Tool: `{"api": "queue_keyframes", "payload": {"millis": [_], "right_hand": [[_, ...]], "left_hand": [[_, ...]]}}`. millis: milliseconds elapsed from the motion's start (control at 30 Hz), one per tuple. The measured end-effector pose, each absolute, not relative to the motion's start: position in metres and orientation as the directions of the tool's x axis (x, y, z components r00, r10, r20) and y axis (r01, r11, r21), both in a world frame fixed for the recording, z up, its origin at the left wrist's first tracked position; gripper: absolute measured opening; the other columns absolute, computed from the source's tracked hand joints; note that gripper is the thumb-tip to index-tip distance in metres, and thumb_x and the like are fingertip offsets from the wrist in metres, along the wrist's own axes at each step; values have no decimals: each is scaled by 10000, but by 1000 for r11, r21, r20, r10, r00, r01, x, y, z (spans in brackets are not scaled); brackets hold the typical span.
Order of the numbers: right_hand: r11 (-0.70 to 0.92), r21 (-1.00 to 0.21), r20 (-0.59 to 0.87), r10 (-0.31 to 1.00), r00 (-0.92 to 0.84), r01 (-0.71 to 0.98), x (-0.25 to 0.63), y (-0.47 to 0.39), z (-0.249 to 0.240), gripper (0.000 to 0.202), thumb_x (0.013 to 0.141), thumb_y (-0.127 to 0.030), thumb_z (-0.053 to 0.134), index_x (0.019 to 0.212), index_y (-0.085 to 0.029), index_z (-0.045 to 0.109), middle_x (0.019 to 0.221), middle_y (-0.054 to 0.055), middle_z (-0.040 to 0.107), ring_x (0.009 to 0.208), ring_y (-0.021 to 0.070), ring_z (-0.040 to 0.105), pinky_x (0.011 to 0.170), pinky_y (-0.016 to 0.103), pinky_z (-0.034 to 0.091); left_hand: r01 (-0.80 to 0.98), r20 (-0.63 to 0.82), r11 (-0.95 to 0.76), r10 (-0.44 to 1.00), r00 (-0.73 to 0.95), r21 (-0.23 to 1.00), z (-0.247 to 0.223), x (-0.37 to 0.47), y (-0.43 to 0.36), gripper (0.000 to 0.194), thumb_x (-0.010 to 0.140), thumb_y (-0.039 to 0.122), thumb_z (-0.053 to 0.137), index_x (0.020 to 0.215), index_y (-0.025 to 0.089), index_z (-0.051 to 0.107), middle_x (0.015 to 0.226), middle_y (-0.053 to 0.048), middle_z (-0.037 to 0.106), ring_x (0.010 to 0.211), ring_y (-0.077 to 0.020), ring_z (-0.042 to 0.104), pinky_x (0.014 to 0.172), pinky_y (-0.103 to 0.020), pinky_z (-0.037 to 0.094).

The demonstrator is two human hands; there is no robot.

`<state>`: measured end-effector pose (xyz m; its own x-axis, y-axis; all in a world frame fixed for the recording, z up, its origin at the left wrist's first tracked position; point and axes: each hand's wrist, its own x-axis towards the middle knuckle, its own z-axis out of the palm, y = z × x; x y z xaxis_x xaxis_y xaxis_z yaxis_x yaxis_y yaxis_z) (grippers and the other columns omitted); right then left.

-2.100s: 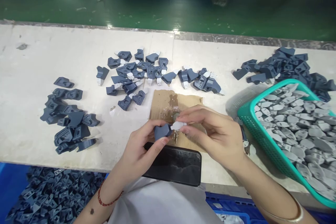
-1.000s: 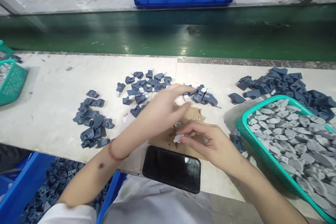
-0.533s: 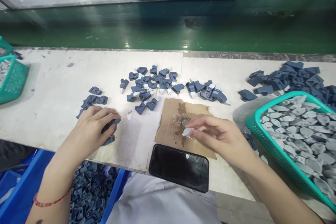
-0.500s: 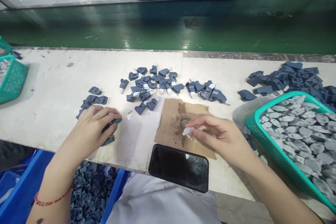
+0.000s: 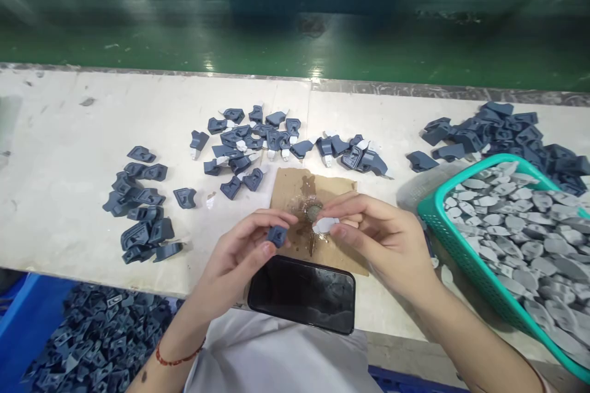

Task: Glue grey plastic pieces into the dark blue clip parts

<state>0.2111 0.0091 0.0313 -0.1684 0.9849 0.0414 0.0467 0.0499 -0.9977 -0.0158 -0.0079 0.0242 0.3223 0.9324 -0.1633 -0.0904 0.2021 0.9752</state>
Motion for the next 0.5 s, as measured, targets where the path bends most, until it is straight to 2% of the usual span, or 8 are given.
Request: {"api": "queue_keyframes", "payload": {"millis": [133, 267, 367, 500], "right_hand": [[93, -994, 83, 983, -162, 54, 210, 8, 30, 55, 885, -196, 749, 922, -235, 754, 951, 44, 782, 901, 162, 746, 723, 239, 621], [132, -986, 114, 980, -160, 106, 210, 7, 28, 87, 877, -177, 746, 932, -242, 762, 962, 55, 792, 970, 203, 741, 791, 303, 633], [159, -979, 136, 976, -169, 130, 210, 8, 28, 126, 867, -142, 751, 922, -253, 771, 955, 43, 798, 974, 202, 744, 821, 312, 630], [214, -966, 181, 960, -212, 143, 208, 8, 28, 161, 877, -112, 735, 919, -260, 786, 982, 35, 799, 936, 183, 754, 845, 305, 631]], "left_hand": [[-91, -211, 263, 901, 379, 961, 15, -9, -8, 219, 1020, 357, 568, 1151, 266, 718, 1062, -63, 697, 843, -177, 609, 778, -280, 506], [-97, -251, 303, 901, 355, 948, 9, -7, -8, 331, 1044, 456, 484, 1084, 203, 693, 857, -50, 610, 732, -173, 508, 708, -298, 441], [-99, -266, 318, 897, 352, 943, 9, -4, -7, 349, 1048, 479, 463, 1016, 192, 658, 795, -28, 550, 687, -158, 453, 665, -295, 392], [-145, -270, 345, 885, 379, 927, 9, -1, -5, 273, 1050, 456, 482, 1027, 220, 619, 769, 9, 513, 672, -135, 420, 646, -267, 367]]}}
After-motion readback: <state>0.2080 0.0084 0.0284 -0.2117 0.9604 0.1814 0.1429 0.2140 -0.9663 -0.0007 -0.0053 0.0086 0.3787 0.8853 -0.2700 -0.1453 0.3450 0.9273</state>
